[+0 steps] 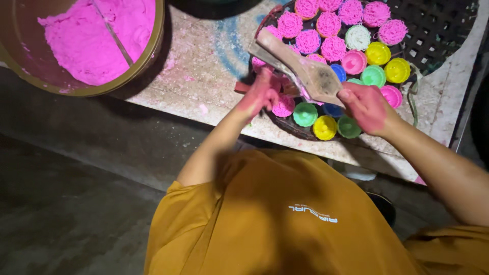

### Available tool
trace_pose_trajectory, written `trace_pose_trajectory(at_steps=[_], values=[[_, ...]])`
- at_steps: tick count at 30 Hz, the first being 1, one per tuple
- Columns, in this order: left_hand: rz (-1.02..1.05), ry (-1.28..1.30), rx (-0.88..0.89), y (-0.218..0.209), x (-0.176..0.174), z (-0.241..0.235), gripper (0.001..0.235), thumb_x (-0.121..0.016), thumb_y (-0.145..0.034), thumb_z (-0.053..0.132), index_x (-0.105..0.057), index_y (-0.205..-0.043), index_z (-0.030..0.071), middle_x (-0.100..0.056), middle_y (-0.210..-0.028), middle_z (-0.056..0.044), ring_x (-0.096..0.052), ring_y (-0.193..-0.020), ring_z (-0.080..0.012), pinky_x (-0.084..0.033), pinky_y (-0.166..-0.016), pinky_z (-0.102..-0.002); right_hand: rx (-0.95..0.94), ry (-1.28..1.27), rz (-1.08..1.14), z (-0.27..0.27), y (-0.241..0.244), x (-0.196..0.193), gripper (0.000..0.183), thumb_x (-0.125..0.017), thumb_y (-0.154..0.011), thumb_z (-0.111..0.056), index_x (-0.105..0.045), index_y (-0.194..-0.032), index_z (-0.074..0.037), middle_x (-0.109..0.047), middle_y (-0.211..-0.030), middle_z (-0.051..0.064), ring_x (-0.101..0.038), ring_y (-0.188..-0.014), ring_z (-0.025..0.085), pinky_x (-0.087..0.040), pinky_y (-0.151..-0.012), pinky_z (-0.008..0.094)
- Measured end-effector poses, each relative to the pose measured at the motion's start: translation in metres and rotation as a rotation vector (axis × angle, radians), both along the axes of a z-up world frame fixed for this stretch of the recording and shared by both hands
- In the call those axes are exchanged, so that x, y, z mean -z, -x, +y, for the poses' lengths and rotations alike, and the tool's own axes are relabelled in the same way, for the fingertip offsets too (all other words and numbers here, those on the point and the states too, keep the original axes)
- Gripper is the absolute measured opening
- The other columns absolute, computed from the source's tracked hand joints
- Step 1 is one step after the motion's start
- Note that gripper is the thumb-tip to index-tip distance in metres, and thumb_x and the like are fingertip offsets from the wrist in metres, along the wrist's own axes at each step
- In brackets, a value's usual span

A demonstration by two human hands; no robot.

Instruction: The person scoops pink paste from a large bowl and repeatedly fills small plastic molds arranged in a basket using a handheld metal mold-filling tool. The filled molds are placed in a basket alongside other colorful finished items.

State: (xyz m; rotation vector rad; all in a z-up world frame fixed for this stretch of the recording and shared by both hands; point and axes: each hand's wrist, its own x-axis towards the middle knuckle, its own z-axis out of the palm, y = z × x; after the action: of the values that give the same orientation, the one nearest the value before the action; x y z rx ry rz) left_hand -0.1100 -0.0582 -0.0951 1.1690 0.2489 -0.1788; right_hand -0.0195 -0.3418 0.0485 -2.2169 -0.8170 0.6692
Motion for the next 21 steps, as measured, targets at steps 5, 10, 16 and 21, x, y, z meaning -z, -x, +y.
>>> trace_pose_trajectory(at_steps=[5, 10, 16, 21], values=[[0.074, -0.042, 0.002, 0.008, 0.006, -0.010, 0.088, -0.023, -0.101, 0.069, -0.011, -0.160, 0.005, -0.063, -0.101, -0.015, -0.050, -0.053, -0.0114, -0.039, -0.046, -0.025, 0.050, -0.146, -0.027, -0.002, 0.000, 0.023, 0.055, -0.041, -0.111, -0.051, -0.054, -0.086, -0.003, -0.048, -0.064, 0.003, -0.049, -0.058, 0.013, -0.040, -0.054, 0.032], [-0.480, -0.821, -0.064, 0.060, -0.044, -0.020, 0.088, -0.056, -0.109, 0.044, -0.001, -0.167, 0.008, -0.070, -0.129, -0.012, -0.070, -0.104, -0.0248, -0.054, -0.088, -0.038, 0.135, -0.312, 0.048, -0.018, 0.000, 0.028, 0.067, -0.033, -0.105, -0.064, -0.066, -0.116, -0.006, -0.054, -0.068, 0.000, -0.050, -0.056, 0.010, -0.038, -0.050, 0.027], [-0.462, -1.405, -0.060, 0.091, -0.141, -0.023, 0.071, -0.067, -0.097, 0.025, -0.034, -0.156, 0.007, -0.067, -0.141, -0.010, -0.073, -0.082, -0.0282, -0.059, -0.069, -0.041, 0.046, -0.516, 0.155, -0.030, 0.010, -0.007, 0.076, -0.038, -0.103, -0.074, -0.063, -0.117, -0.004, -0.054, -0.072, 0.001, -0.051, -0.059, 0.010, -0.038, -0.055, 0.026], [-0.874, -1.553, -0.295, 0.097, -0.210, -0.019, 0.032, -0.068, -0.086, 0.025, -0.064, -0.113, 0.008, -0.069, -0.111, -0.012, -0.073, -0.098, -0.0325, -0.056, -0.094, -0.053, -0.346, -0.442, -0.208, -0.013, 0.033, -0.058, 0.060, -0.062, -0.108, -0.059, -0.060, -0.117, 0.000, -0.066, -0.091, 0.007, -0.066, -0.078, 0.018, -0.049, -0.068, 0.029]])
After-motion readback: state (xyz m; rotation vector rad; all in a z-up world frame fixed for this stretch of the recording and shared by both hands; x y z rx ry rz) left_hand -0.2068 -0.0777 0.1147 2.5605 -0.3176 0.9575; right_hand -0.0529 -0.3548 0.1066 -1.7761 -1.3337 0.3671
